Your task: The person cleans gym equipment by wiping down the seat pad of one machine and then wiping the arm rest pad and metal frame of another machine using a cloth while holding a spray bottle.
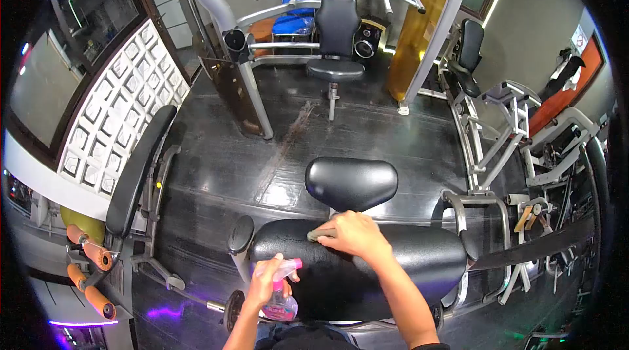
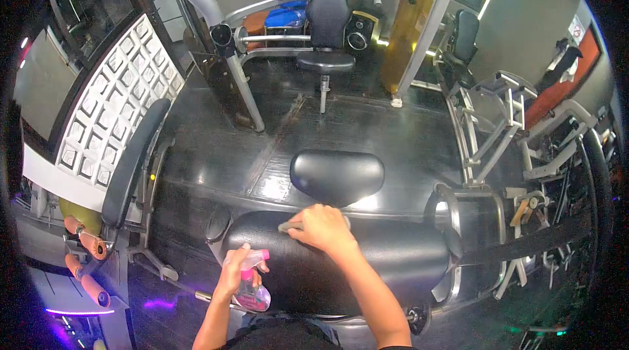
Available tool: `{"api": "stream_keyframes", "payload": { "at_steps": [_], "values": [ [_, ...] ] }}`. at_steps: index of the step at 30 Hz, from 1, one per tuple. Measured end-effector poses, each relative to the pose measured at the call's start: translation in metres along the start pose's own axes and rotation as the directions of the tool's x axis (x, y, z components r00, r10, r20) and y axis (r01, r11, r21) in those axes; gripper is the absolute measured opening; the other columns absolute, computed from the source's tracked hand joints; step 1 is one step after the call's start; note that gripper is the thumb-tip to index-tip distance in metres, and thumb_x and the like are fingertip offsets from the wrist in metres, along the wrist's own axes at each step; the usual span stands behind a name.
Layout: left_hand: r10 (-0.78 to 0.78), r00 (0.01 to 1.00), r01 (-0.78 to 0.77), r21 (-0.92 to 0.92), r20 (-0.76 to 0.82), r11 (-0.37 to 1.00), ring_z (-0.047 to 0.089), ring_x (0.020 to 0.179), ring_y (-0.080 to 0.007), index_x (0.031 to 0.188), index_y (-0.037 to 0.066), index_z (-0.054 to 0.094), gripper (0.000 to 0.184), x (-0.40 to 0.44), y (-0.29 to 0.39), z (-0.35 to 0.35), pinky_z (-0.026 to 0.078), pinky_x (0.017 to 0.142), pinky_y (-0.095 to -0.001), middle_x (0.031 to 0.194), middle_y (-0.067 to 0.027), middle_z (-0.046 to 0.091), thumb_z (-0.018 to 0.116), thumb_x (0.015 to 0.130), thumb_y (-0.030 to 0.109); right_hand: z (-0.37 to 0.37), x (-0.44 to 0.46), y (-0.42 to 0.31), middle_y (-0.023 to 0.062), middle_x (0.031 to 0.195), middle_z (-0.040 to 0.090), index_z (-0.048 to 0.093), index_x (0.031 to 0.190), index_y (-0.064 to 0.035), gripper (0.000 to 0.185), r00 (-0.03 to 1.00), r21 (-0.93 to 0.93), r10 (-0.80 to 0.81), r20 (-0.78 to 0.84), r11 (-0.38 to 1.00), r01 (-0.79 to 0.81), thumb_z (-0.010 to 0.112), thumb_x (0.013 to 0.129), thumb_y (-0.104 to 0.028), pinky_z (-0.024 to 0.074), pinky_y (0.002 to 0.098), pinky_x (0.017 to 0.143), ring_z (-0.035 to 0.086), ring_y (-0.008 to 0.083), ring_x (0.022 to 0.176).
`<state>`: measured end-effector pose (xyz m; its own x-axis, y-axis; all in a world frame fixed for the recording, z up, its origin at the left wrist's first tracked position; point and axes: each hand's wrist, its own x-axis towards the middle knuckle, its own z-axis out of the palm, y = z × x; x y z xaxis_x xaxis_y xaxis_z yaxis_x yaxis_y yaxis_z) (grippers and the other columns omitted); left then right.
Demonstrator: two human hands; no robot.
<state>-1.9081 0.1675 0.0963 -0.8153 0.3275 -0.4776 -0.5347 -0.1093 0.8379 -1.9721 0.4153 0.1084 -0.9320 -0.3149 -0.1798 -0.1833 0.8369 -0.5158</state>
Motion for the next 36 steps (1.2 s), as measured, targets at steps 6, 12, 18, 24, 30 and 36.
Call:
{"api": "stream_keyframes", "payload": {
  "at_steps": [6,12,18,24,30,36],
  "values": [
    [0.01,0.999,-0.012,0.089,0.032,0.996,0.057,0.041,-0.019,0.08,-0.007,0.066,0.056,0.002,0.002,-0.001,0.051,0.045,-0.0311,0.072,-0.0162,0.067,0.044,0.1,0.04,-0.035,-0.043,0.001,0.0142,0.084,0.072,0.078,0.097,-0.0227,0.025,0.964,-0.123,0.264,-0.007,0.957,-0.263,0.071,0.078,-0.038,0.0557,0.0436,0.074,0.07,0.0309,0.08],
    [0.03,0.995,-0.038,0.086,0.097,0.996,0.058,0.042,-0.0202,0.082,-0.008,0.066,0.056,0.005,0.0,-0.006,0.05,0.044,-0.0311,0.073,-0.0163,0.067,0.044,0.099,0.04,-0.006,-0.033,-0.043,0.0116,0.08,0.071,0.074,0.079,-0.009,0.025,0.969,-0.181,0.178,-0.169,0.961,-0.208,0.072,0.078,-0.034,0.0564,0.0419,0.066,0.071,0.0297,0.075],
    [0.054,0.988,-0.055,0.002,0.148,0.999,0.057,0.042,-0.0211,0.086,-0.008,0.066,0.056,0.011,-0.006,-0.01,0.048,0.042,-0.0311,0.072,-0.0152,0.066,0.043,0.1,0.041,0.007,-0.057,-0.067,0.0112,0.085,0.072,0.078,0.099,-0.0224,0.026,0.968,-0.101,0.212,-0.131,0.969,-0.225,0.073,0.077,-0.036,0.056,0.0415,0.07,0.07,0.03,0.08],
    [0.128,0.967,-0.119,-0.051,0.222,0.992,0.055,0.038,-0.0214,0.089,-0.009,0.061,0.055,0.022,-0.009,-0.01,0.052,0.042,-0.0343,0.07,-0.0177,0.065,0.04,0.101,0.041,0.009,-0.098,-0.065,0.0129,0.092,0.073,0.077,0.102,-0.0201,0.03,0.795,0.034,0.501,-0.341,0.852,-0.522,0.073,0.078,-0.037,0.0555,0.0417,0.076,0.07,0.0323,0.084],
    [0.182,0.936,-0.17,-0.063,0.302,0.983,0.056,0.039,-0.0207,0.09,-0.007,0.062,0.057,0.031,-0.011,-0.012,0.053,0.042,-0.0341,0.071,-0.0162,0.065,0.039,0.102,0.044,0.018,-0.147,-0.085,0.0151,0.103,0.072,0.073,0.111,-0.0157,0.034,0.546,0.369,0.62,-0.563,0.78,-0.505,0.074,0.082,-0.032,0.0532,0.0397,0.083,0.069,0.0333,0.097],
    [0.159,0.927,-0.178,0.026,0.34,0.984,0.058,0.04,-0.0224,0.089,-0.008,0.064,0.06,0.028,-0.004,-0.009,0.054,0.045,-0.0341,0.069,-0.0153,0.064,0.041,0.1,0.046,0.05,-0.185,-0.103,0.0109,0.101,0.072,0.07,0.111,-0.0057,0.032,0.451,0.625,0.674,-0.586,0.73,-0.279,0.074,0.085,-0.023,0.0509,0.0318,0.085,0.068,0.0206,0.094]
  ]
}}
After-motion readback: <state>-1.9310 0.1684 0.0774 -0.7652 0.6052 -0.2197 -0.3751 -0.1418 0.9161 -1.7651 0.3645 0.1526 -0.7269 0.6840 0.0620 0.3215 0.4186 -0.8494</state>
